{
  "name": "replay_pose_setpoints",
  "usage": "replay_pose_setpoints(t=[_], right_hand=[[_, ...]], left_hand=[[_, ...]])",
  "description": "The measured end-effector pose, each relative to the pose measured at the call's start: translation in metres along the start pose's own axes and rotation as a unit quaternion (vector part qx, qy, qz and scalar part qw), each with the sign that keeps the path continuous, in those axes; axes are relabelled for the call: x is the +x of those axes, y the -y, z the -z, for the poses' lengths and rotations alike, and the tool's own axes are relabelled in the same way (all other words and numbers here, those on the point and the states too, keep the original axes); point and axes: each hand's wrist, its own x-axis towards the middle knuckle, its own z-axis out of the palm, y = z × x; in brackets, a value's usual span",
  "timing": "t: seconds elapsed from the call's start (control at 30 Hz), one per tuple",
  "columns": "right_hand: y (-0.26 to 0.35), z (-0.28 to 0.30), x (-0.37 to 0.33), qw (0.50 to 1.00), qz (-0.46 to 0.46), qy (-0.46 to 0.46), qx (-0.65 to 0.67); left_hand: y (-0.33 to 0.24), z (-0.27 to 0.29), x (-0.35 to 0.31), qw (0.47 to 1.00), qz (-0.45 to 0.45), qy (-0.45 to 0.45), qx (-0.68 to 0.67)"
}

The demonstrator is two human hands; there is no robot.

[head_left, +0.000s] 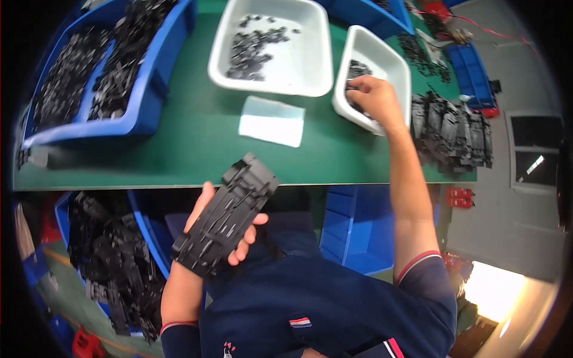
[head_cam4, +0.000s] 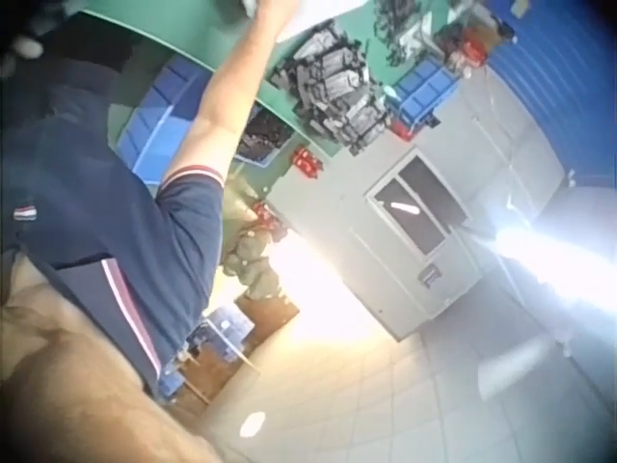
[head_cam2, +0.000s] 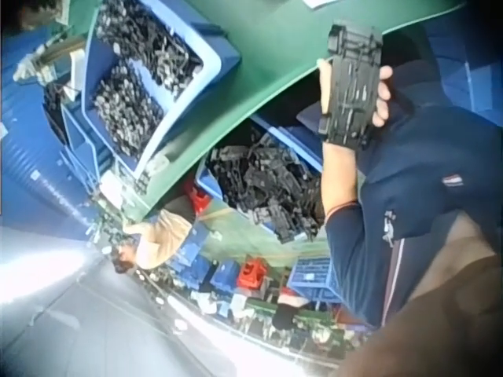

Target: The person assembles toy car chassis by picking up small components from a tray, pressing them onto an adhesive pad, attaching them onto each chassis by hand, and stacking the chassis on the table.

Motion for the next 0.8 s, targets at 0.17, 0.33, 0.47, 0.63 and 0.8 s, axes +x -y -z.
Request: replay_pose_setpoints(t=[0.17,0.33,0.47,0.63,0.8], right_hand=[[0.005,0.003,-0.002,0.999,0.022,0.001,-0.03],[0.018,0.023,-0.017,0.997,-0.026,-0.025,0.073],[0.053,0.035,-0.06,0.926,0.016,-0.067,0.372],[0.087,-0.016,-0.091,0.931,0.107,0.011,0.348],[0.087,-0.052,-0.081,0.95,0.256,-0.07,0.164]], left_hand=[[-0.002,0.001,0.005,0.999,0.01,0.039,-0.033],[0.006,-0.002,-0.001,0.998,-0.011,0.052,-0.039],[0.01,-0.006,-0.008,0.997,-0.027,0.053,-0.05],[0.009,-0.009,-0.01,0.999,-0.047,0.013,-0.016],[0.016,-0.011,-0.014,0.997,-0.071,0.015,-0.011]])
